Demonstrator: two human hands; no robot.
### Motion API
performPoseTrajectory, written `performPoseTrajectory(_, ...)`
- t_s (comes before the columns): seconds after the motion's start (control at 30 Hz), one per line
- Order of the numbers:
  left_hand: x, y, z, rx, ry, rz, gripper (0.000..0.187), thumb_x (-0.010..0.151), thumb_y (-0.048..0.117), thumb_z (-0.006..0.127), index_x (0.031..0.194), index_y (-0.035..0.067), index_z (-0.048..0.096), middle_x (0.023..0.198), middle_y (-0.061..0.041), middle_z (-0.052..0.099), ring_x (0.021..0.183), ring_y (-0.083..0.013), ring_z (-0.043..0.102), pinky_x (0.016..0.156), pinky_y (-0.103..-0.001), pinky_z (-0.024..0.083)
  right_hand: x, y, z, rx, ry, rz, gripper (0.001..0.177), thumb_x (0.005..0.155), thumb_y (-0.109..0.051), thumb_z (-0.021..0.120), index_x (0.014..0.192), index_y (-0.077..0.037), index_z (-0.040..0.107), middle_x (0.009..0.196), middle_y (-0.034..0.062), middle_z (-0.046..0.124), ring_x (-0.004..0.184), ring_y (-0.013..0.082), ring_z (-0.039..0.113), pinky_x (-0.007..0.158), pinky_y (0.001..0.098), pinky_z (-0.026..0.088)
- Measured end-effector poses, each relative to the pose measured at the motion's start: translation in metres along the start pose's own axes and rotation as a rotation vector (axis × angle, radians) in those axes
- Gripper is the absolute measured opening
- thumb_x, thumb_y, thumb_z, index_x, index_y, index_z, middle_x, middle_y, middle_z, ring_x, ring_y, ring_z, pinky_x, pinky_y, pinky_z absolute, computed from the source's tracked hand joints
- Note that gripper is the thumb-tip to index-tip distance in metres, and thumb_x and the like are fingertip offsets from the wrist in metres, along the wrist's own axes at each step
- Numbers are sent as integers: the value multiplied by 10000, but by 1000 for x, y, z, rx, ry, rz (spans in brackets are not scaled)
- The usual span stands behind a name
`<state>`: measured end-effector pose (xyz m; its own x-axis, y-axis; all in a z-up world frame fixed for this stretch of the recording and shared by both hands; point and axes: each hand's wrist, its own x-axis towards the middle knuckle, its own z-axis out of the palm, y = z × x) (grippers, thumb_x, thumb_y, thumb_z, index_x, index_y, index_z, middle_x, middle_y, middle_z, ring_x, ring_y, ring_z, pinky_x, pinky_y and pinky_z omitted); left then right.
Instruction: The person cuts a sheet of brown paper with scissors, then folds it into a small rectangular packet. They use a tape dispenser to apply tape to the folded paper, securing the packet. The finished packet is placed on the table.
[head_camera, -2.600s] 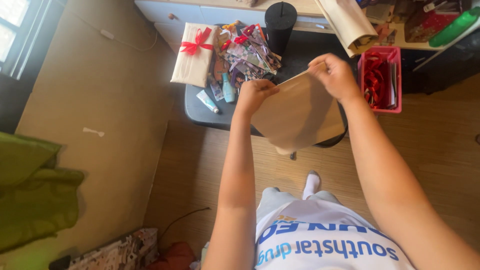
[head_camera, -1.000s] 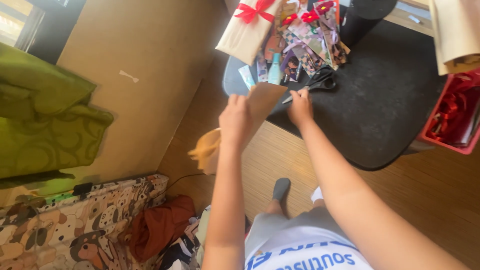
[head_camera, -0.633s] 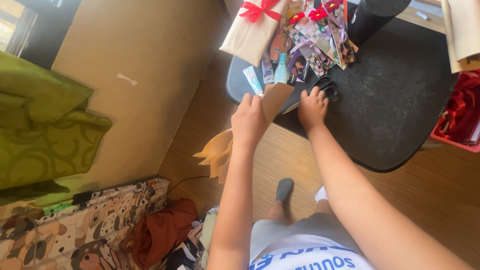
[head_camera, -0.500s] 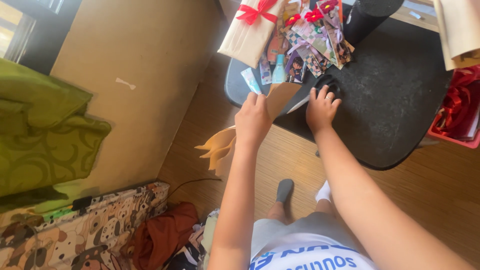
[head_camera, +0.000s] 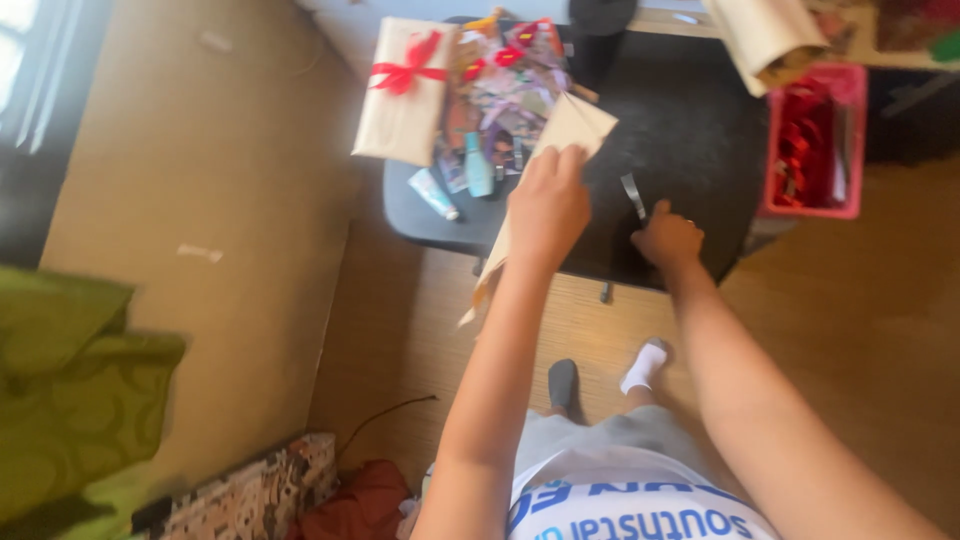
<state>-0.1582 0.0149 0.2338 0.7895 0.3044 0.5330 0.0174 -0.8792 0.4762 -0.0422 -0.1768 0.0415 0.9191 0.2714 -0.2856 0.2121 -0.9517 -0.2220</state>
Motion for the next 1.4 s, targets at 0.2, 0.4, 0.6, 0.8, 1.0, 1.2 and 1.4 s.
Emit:
performPoseTrajectory(0.2,-6,90,109,74,-149,35,206,934,144,571,1139,143,577,971,-46,586,951,-294,617,732,-495,544,5,109,-32,1066,-99,293,338,924,-194,713,1136,22,562,939,249,684,644,293,684,515,394,541)
performPoseTrajectory(0.4,-48,109,236,114,-254,-71,277,920,203,584,1180,106,579,1093,-80,581,1079,-325,586,859,-613,491,8,198,-70,1644,-242,190,309,1040,-161,472,1229,28,627,1009,198,725,794,250,723,601,329,548)
performPoseTrajectory(0.6,-77,102,324,55,-508,-209,660,794,430,723,1319,83,527,1454,-158,429,1380,-412,380,1054,-673,355,25,275,-82,1578,-450,85,547,873,-20,616,1416,-26,554,1069,151,727,901,210,705,749,316,575)
performPoseTrajectory(0.8,-60,108,357,245,-599,-432,770,825,434,785,1458,147,454,1647,-153,222,1496,-453,174,1112,-752,214,58,328,-51,1431,-707,142,578,836,-197,807,1351,-51,589,895,25,632,803,164,626,658,297,524)
performPoseTrajectory(1.0,-46,111,372,318,-548,-490,739,775,364,840,1401,143,517,1548,-85,397,1412,-358,400,1030,-640,427,87,350,-42,1313,-953,151,722,722,-495,833,1280,-80,638,830,28,621,744,156,612,607,304,502)
performPoseTrajectory(1.2,-47,98,365,237,-434,-456,652,655,347,890,1185,78,621,1335,-27,602,1267,-283,530,964,-469,505,98,346,-47,1261,-1137,73,867,688,-594,833,1324,-49,611,830,21,610,732,144,587,598,303,461)
performPoseTrajectory(1.4,-53,83,368,194,-343,-389,359,815,375,763,1013,83,700,1228,-37,675,1198,-280,592,879,-414,551,104,342,-49,1288,-1169,75,899,666,-600,840,1332,-42,608,825,28,617,730,152,592,604,306,467)
